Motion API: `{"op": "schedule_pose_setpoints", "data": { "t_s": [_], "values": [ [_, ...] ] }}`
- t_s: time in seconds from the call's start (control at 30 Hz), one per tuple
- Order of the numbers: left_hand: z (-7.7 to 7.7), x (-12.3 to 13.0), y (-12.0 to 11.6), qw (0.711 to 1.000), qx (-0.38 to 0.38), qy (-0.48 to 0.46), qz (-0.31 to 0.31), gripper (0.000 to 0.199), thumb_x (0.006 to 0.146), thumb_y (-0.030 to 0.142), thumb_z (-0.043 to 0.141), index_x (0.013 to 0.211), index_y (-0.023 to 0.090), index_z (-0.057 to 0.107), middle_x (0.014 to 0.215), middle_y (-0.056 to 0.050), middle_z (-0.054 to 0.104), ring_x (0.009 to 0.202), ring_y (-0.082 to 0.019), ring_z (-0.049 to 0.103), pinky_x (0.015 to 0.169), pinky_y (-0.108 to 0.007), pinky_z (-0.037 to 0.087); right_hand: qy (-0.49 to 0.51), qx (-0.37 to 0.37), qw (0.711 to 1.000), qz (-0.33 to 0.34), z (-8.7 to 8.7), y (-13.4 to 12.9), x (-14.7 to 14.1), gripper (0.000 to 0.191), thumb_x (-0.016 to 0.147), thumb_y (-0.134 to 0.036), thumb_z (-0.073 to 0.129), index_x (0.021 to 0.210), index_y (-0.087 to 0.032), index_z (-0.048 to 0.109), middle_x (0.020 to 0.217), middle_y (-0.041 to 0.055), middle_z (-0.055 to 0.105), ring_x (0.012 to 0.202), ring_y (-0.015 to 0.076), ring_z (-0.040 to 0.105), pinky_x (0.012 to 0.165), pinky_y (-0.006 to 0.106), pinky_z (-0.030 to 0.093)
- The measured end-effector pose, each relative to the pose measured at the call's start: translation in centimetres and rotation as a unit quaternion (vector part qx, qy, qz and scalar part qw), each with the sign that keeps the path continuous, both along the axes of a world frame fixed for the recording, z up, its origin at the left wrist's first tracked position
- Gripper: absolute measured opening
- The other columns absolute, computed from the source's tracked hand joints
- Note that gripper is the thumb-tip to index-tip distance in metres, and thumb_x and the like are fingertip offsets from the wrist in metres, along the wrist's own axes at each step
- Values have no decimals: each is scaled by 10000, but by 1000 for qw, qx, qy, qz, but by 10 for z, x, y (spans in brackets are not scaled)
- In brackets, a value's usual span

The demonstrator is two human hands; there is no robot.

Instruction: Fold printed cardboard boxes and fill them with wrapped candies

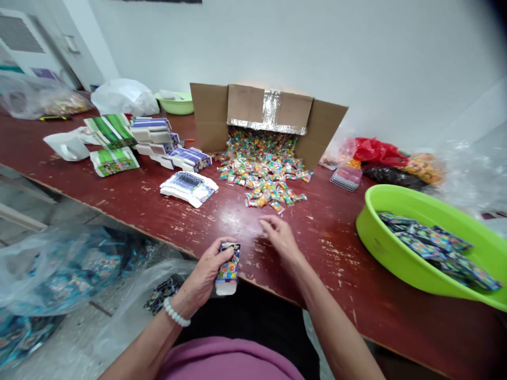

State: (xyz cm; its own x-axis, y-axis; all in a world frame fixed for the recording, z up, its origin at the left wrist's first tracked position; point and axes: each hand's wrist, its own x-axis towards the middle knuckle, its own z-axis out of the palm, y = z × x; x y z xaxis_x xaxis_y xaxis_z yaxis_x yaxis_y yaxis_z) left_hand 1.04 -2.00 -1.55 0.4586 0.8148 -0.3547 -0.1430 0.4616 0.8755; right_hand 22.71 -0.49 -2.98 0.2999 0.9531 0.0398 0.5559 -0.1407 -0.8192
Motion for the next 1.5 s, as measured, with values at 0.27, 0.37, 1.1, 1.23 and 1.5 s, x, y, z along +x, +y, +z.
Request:
{"op": "schedule_pose_setpoints", "data": {
  "t_s": [0.27,0.37,1.1,1.23,1.5],
  "values": [
    [-11,-27,18,992,67,105,-5,536,632,322,862,1074,190,590,879,-6,658,797,-176,633,645,-262,521,-69,-67,978,-188,-19,62,62,308,827,-347,679,1078,-168,686,1252,180,542,1188,380,555,1012,520,386],
    [-10,-38,20,987,84,127,-49,589,648,313,843,1174,198,604,953,-20,662,881,-194,635,706,-272,520,-49,-72,978,-191,-24,62,67,179,744,-314,743,861,-192,687,1134,124,599,1144,346,586,977,462,423],
    [-6,-35,5,998,-1,26,50,470,593,299,913,887,154,576,832,-36,703,654,-192,685,521,-300,580,340,-46,936,76,17,-65,-7,295,689,-406,804,836,-172,700,642,-6,654,524,105,525,499,232,416],
    [-5,-35,4,999,5,29,41,458,596,308,910,874,153,581,841,-37,697,681,-199,683,531,-312,587,334,-62,937,83,18,-65,-5,270,701,-393,782,843,-175,713,679,-2,653,544,109,525,512,239,412],
    [-1,-31,2,996,60,68,1,384,618,290,891,870,159,632,854,-20,685,702,-155,652,579,-248,548,196,-41,968,148,17,-67,-3,124,794,-257,658,863,-197,742,756,0,700,624,132,584,602,257,441]
  ]
}}
